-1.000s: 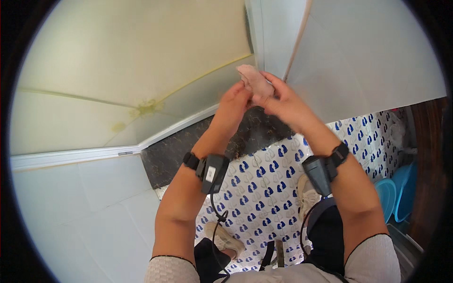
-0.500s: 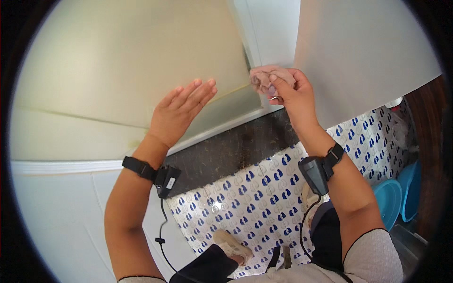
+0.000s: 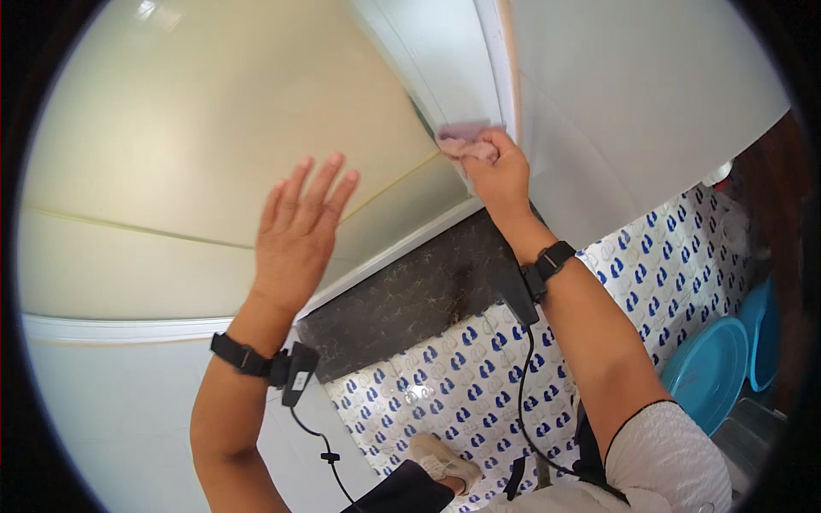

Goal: The person wipes a glass door with a cloth, rinses the cloth in a basin of water, and wipes the inside and outside surfaces of a cabinet door under a sink.

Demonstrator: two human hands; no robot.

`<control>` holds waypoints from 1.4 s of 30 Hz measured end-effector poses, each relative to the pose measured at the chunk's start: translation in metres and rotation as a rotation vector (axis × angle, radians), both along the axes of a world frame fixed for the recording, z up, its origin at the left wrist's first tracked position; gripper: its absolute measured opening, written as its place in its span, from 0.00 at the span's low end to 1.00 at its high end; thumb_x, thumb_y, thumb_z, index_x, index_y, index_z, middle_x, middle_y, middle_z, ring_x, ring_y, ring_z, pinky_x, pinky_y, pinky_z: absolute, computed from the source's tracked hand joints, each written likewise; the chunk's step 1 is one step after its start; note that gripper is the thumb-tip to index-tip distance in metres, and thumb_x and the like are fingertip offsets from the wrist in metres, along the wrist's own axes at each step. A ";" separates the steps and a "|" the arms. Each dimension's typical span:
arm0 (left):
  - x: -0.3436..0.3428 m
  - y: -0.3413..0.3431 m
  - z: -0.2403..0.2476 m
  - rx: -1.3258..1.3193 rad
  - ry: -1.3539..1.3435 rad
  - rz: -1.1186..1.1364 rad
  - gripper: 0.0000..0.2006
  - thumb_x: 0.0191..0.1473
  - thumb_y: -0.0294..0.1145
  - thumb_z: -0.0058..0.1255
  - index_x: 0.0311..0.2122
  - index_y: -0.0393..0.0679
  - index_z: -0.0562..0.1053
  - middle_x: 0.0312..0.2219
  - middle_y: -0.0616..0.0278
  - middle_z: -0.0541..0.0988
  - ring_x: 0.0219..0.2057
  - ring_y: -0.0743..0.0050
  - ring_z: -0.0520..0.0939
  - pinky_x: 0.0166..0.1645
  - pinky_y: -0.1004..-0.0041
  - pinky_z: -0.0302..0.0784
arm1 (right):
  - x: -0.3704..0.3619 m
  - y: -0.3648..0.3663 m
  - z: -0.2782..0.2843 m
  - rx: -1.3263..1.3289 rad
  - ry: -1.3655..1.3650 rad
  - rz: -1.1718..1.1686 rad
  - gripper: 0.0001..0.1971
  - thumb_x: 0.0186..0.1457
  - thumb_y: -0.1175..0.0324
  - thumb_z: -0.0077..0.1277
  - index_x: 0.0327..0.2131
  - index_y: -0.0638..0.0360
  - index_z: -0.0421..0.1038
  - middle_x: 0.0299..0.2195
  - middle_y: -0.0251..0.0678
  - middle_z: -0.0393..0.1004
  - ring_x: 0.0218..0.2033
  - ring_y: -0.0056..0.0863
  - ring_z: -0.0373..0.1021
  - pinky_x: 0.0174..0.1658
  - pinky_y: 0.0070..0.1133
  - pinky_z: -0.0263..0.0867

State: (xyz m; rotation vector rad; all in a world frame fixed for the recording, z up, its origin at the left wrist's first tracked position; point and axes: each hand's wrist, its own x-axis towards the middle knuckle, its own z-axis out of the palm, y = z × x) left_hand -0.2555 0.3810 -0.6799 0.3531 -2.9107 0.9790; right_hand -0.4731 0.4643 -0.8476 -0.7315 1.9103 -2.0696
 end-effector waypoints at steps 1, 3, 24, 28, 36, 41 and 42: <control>0.004 0.002 0.012 -0.034 0.015 0.001 0.32 0.47 0.28 0.52 0.60 0.56 0.61 0.61 0.63 0.56 0.62 0.57 0.56 0.61 0.58 0.52 | 0.001 0.006 -0.013 0.040 -0.185 0.052 0.09 0.47 0.76 0.51 0.35 0.64 0.69 0.27 0.33 0.73 0.27 0.19 0.69 0.28 0.16 0.65; 0.013 0.000 0.033 -0.086 0.080 -0.009 0.33 0.46 0.31 0.55 0.60 0.57 0.60 0.62 0.61 0.55 0.63 0.55 0.54 0.62 0.57 0.52 | 0.004 0.018 -0.023 0.107 -0.535 0.173 0.11 0.47 0.75 0.52 0.37 0.64 0.69 0.27 0.33 0.73 0.24 0.17 0.68 0.24 0.16 0.64; 0.023 -0.039 0.108 -0.248 0.188 0.115 0.44 0.38 0.41 0.62 0.62 0.63 0.55 0.64 0.64 0.49 0.64 0.54 0.49 0.62 0.49 0.49 | -0.001 -0.012 0.059 -0.195 0.363 -0.080 0.11 0.44 0.79 0.48 0.35 0.59 0.70 0.33 0.41 0.69 0.39 0.38 0.67 0.42 0.27 0.64; 0.028 -0.038 0.112 -0.218 0.189 0.152 0.45 0.38 0.42 0.61 0.63 0.65 0.53 0.64 0.67 0.47 0.64 0.57 0.48 0.63 0.52 0.47 | 0.004 0.005 0.033 0.047 -0.174 0.204 0.07 0.51 0.75 0.50 0.36 0.63 0.70 0.30 0.33 0.73 0.32 0.19 0.68 0.35 0.16 0.65; 0.033 -0.045 0.109 -0.191 0.210 0.130 0.49 0.35 0.44 0.64 0.64 0.67 0.49 0.65 0.71 0.45 0.65 0.63 0.48 0.64 0.57 0.46 | -0.003 -0.008 0.211 -0.493 0.172 0.054 0.11 0.51 0.70 0.50 0.38 0.64 0.71 0.37 0.38 0.71 0.37 0.25 0.69 0.42 0.20 0.65; 0.026 -0.046 0.106 -0.212 0.249 0.092 0.49 0.35 0.44 0.64 0.63 0.67 0.49 0.64 0.73 0.46 0.64 0.66 0.48 0.65 0.59 0.46 | -0.046 -0.006 0.328 -0.440 0.922 -0.459 0.08 0.47 0.65 0.52 0.31 0.57 0.74 0.35 0.40 0.71 0.35 0.36 0.68 0.40 0.27 0.65; 0.034 -0.047 0.106 -0.223 0.242 0.109 0.49 0.35 0.44 0.64 0.63 0.67 0.49 0.64 0.73 0.46 0.64 0.67 0.48 0.65 0.59 0.46 | -0.029 -0.002 0.355 -0.362 0.868 -0.369 0.16 0.49 0.69 0.51 0.42 0.61 0.67 0.37 0.41 0.71 0.39 0.36 0.67 0.44 0.27 0.63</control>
